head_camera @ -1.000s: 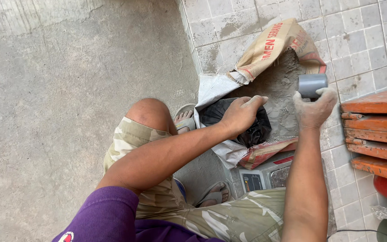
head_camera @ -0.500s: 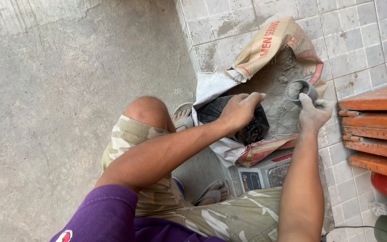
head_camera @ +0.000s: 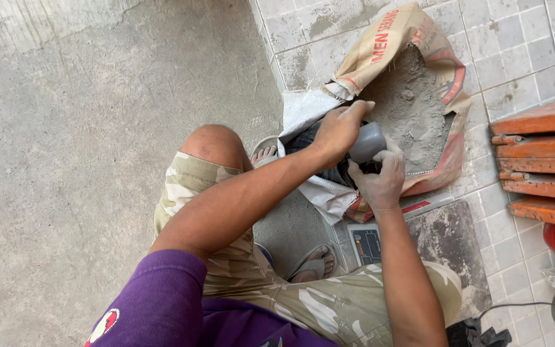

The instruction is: The person scoops grey powder from a large sack using a small scoop and pours it into a black plastic bag placed on a digital scale. The person repeatedly adds powder and checks the scale to measure the contents.

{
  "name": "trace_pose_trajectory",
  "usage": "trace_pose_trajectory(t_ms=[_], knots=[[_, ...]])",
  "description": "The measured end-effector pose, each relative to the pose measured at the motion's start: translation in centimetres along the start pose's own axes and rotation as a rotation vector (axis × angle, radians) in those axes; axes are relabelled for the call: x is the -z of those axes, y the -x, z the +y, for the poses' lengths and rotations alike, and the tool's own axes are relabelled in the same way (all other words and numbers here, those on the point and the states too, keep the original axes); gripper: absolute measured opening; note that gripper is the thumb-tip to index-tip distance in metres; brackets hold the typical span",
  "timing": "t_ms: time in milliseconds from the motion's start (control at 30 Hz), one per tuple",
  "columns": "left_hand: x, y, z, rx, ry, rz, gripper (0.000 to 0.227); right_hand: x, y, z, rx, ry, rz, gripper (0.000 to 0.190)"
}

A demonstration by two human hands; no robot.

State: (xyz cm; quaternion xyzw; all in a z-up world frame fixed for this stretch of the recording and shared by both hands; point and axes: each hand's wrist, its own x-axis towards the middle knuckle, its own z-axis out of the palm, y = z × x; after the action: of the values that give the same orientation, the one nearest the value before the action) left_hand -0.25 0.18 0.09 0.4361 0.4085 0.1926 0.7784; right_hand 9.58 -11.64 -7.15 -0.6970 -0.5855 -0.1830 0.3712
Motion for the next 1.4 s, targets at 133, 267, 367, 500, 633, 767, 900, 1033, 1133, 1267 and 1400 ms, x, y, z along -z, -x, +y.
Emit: trace_pose_trajectory(t_ms=[133,267,367,500,633,767,900,1033,1133,1267,1400], knots=[[0.3,0.9,0.8,-0.015,-0.013,-0.017,0.062,-0.1,0.9,0.4,-0.332,-0.176,-0.117,0.05],[0.4,0.6,0.9,-0.012,-0.021,-0.047,0.064,-1.7,2.8,3.8,-0.061,-0.058,-0.013,0.049],[0.3,0.5,0.6,-0.003,-0.017,-0.05,0.064,-1.3,2.1,2.9,0.042,-0.029,0.015,0.045],[0.4,0.3,0.9,0.01,-0.019,-0.061,0.064,-1.6,2.3,1.9,-0.303,-0.122,-0.056,0.05],[0.6,-0.8,-0.5,0.031,-0.039,-0.053,0.063,-3.0,2.8,3.9,-0.911,-0.63,0.002,0.058],[0.4,1.3,2.0,-0.003,-0.035,-0.088,0.065,-2.8,0.6,5.9,-1.327,-0.855,0.067,0.031],[1.0,3.5,4.1,0.04,-0.082,-0.135,0.065,-5.0,1.1,12.8,-1.544,-0.999,0.095,0.021],[0.8,2.6,2.3,0.081,-0.111,-0.159,0.065,-9.4,3.0,17.5,-1.582,-0.901,0.077,0.027],[0.6,1.4,1.0,0.053,-0.123,-0.173,0.058,-13.3,4.3,19.3,-1.526,-0.479,-0.066,0.027],[0.1,0.6,-0.4,0.139,-0.159,-0.07,0.052,-15.7,7.8,20.8,-1.478,-0.346,-0.04,0.041],[-0.3,0.0,-1.0,0.11,-0.177,-0.057,0.044,-10.5,5.8,17.9,-1.073,0.308,-0.479,0.034]])
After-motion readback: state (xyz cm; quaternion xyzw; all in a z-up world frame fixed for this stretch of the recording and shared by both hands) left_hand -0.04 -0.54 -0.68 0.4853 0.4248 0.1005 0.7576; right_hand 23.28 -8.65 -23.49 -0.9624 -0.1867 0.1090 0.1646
